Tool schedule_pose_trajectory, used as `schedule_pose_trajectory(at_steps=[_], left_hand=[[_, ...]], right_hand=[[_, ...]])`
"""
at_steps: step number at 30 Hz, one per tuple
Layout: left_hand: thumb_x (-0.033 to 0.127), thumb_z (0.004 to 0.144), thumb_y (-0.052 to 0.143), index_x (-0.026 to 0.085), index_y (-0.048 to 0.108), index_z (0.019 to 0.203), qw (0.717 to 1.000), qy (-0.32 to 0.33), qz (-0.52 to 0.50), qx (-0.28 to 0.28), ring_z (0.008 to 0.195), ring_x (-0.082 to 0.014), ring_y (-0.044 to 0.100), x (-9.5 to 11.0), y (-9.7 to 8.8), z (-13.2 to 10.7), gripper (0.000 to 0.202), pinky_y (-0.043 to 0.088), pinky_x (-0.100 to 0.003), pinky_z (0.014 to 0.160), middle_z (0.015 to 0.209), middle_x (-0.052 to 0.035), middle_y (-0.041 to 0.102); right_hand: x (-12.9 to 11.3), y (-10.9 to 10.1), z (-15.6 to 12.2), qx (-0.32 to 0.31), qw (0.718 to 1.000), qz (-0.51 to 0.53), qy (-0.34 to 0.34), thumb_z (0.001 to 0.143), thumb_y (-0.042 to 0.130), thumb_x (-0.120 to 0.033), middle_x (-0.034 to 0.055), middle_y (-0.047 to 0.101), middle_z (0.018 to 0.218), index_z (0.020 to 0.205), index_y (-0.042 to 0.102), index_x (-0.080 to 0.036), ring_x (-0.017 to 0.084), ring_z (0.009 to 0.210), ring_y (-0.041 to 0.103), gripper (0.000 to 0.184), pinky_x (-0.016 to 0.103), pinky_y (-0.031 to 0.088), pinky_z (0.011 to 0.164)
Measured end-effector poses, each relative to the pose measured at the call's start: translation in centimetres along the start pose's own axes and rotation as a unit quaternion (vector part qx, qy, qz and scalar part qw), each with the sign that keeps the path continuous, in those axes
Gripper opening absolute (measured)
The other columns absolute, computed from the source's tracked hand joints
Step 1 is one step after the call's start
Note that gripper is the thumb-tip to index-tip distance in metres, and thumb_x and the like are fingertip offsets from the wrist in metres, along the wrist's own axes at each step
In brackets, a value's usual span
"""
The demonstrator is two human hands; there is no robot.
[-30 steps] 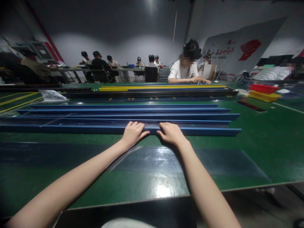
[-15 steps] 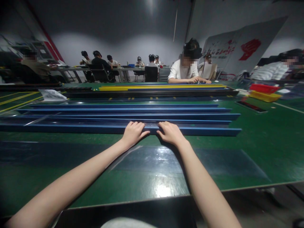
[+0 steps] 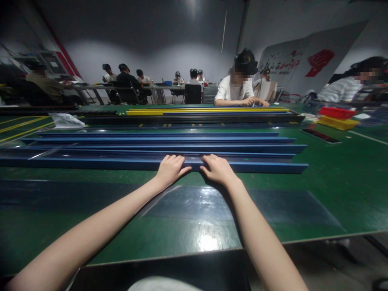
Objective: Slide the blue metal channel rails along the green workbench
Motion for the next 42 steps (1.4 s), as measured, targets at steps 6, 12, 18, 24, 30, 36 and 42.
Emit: schedule_pose_trajectory(at_steps=[6, 12, 18, 24, 30, 36, 42], left_hand=[[0.048, 0.083, 0.044, 0.015, 0.056, 0.084, 1.000, -0.003, -0.001, -0.005, 0.077, -0.0207, 0.054, -0.02, 0.09, -0.01, 0.035, 0.030, -0.032, 0.066, 0.080, -0.0069, 0.063], [0.048, 0.083, 0.045, 0.015, 0.055, 0.083, 1.000, -0.004, 0.001, -0.002, 0.076, -0.0204, 0.055, -0.02, 0.03, -0.03, 0.035, 0.030, -0.031, 0.065, 0.079, -0.0062, 0.064], [0.048, 0.083, 0.045, 0.015, 0.055, 0.082, 1.000, -0.004, 0.004, -0.002, 0.075, -0.0205, 0.055, -0.03, 0.13, -0.01, 0.035, 0.030, -0.031, 0.065, 0.079, -0.0059, 0.064], [0.048, 0.083, 0.045, 0.016, 0.055, 0.083, 1.000, -0.005, 0.001, 0.002, 0.075, -0.0204, 0.055, -0.05, 0.14, -0.03, 0.034, 0.030, -0.031, 0.064, 0.079, -0.0060, 0.063], [0.049, 0.084, 0.043, 0.015, 0.055, 0.083, 1.000, -0.003, 0.005, 0.000, 0.076, -0.0205, 0.054, -0.02, 0.08, -0.01, 0.036, 0.030, -0.032, 0.064, 0.080, -0.0067, 0.063], [0.048, 0.083, 0.045, 0.015, 0.055, 0.087, 1.000, -0.001, -0.005, 0.002, 0.080, -0.0218, 0.053, 0.01, -0.11, 0.04, 0.035, 0.031, -0.032, 0.067, 0.085, -0.0080, 0.062], [0.049, 0.083, 0.044, 0.015, 0.054, 0.088, 1.000, -0.008, -0.001, 0.004, 0.079, -0.0223, 0.053, 0.04, -0.32, 0.10, 0.036, 0.031, -0.032, 0.066, 0.084, -0.0088, 0.060]], right_hand=[[-0.05, 0.02, -0.09, 0.006, 1.000, -0.011, -0.010, 0.083, 0.042, -0.036, 0.0094, 0.061, 0.102, 0.105, 0.054, -0.018, 0.019, 0.092, 0.056, 0.031, 0.026, 0.039, 0.074], [-0.08, 0.08, -0.05, -0.004, 1.000, -0.013, -0.003, 0.083, 0.042, -0.036, 0.0096, 0.060, 0.103, 0.106, 0.054, -0.018, 0.019, 0.093, 0.056, 0.031, 0.026, 0.038, 0.075], [0.00, 0.14, -0.02, -0.005, 1.000, -0.006, -0.001, 0.083, 0.044, -0.036, 0.0100, 0.060, 0.105, 0.108, 0.054, -0.019, 0.020, 0.095, 0.055, 0.032, 0.027, 0.039, 0.076], [-0.06, 0.04, -0.05, 0.000, 1.000, 0.010, -0.005, 0.083, 0.045, -0.034, 0.0099, 0.060, 0.106, 0.111, 0.053, -0.018, 0.020, 0.098, 0.054, 0.033, 0.028, 0.039, 0.078], [-0.15, -0.05, -0.03, 0.000, 1.000, 0.012, -0.005, 0.083, 0.045, -0.034, 0.0097, 0.059, 0.108, 0.110, 0.053, -0.018, 0.020, 0.099, 0.054, 0.033, 0.028, 0.039, 0.079], [-0.28, -0.12, -0.10, 0.008, 1.000, 0.016, -0.017, 0.082, 0.045, -0.033, 0.0101, 0.058, 0.110, 0.109, 0.054, -0.018, 0.020, 0.101, 0.053, 0.032, 0.029, 0.039, 0.081], [-0.30, -0.16, -0.06, 0.004, 1.000, 0.010, -0.016, 0.083, 0.045, -0.031, 0.0101, 0.059, 0.104, 0.105, 0.053, -0.018, 0.020, 0.096, 0.053, 0.027, 0.028, 0.039, 0.076]])
Point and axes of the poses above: each hand's wrist, its own z-axis towards the middle knuckle, its own y-axis out of the palm, x = y × z, the point moved 9 cm from there along z, towards the middle knuckle
